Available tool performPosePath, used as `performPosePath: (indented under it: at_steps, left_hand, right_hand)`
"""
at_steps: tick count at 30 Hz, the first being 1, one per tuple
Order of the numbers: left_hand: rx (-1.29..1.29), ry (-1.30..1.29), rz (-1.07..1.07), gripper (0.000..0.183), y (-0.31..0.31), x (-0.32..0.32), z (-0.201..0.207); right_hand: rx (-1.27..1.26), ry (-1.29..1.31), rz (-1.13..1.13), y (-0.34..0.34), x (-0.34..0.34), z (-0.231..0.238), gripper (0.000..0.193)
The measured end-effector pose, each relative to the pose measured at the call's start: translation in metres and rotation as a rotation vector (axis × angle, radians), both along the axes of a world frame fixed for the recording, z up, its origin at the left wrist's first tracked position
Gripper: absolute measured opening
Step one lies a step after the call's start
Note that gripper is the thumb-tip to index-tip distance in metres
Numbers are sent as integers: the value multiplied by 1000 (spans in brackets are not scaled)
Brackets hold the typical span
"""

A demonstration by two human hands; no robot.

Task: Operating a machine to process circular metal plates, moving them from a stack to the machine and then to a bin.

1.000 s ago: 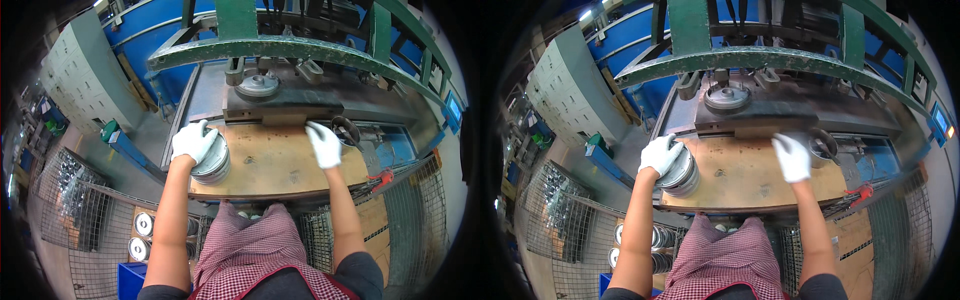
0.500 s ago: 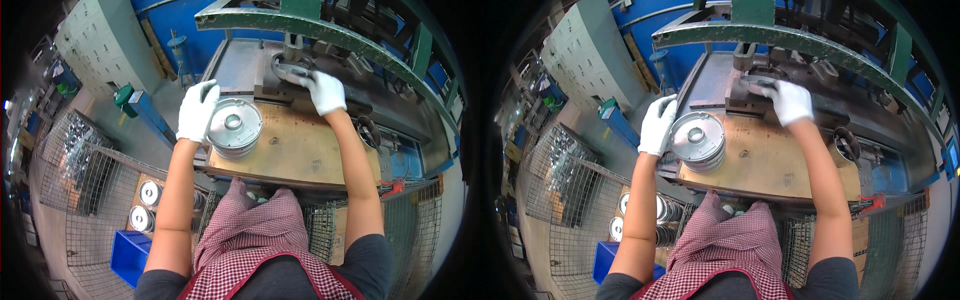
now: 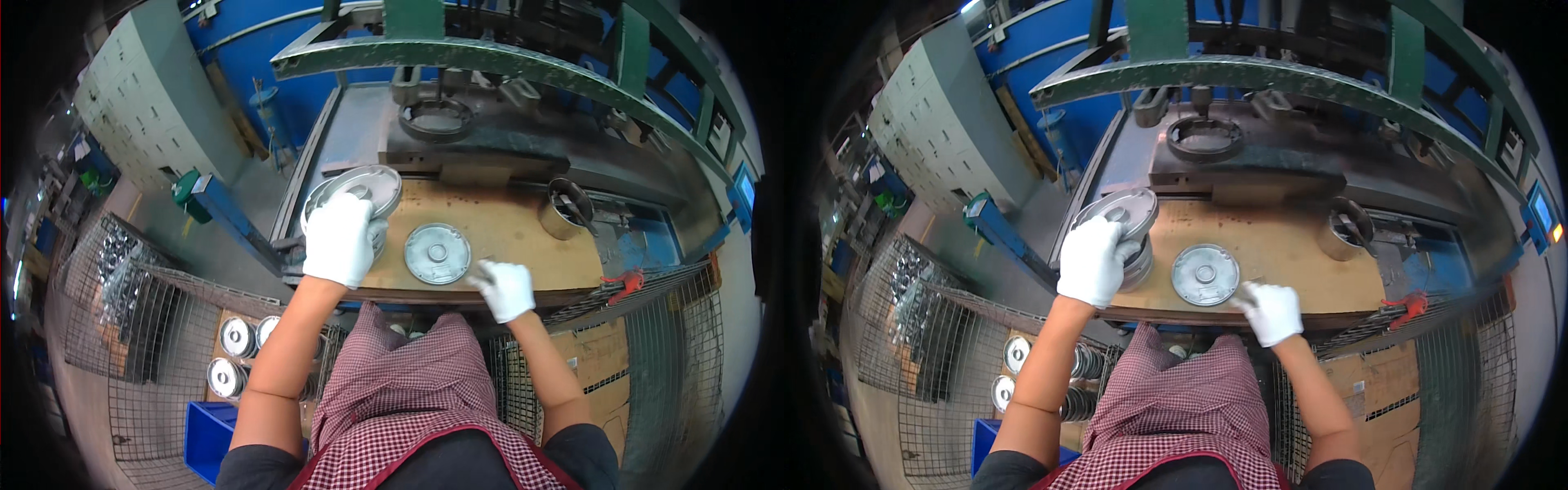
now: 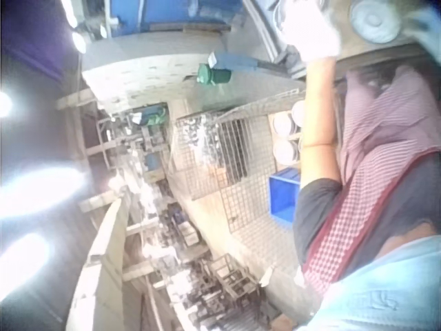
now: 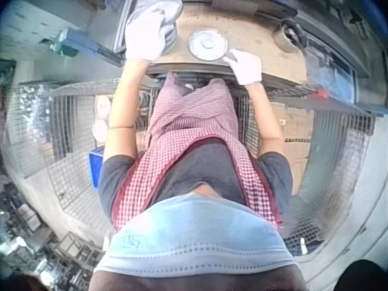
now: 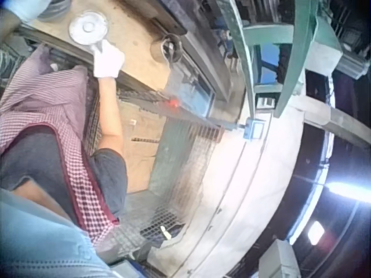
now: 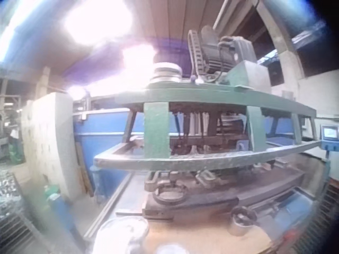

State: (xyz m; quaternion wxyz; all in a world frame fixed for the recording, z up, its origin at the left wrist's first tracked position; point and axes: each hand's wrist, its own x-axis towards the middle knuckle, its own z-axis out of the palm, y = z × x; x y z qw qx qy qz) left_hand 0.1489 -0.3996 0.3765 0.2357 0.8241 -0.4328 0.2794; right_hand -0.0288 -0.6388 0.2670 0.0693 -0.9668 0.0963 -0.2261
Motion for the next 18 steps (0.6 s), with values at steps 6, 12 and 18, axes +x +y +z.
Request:
performPosePath:
  at_steps: [6, 12, 18]
  left_hand:
    - [33, -40, -184, 22, -85, 53, 23]
    - [88, 110, -239, 24, -176, 127, 2]
    - [36, 59, -226, 21, -205, 165, -10]
  right_hand:
    - [106, -429, -567, -125, -88, 14, 31]
    - [122, -109, -831, -186, -116, -11, 44]
    - [254, -289, -948, -195, -114, -24, 49]
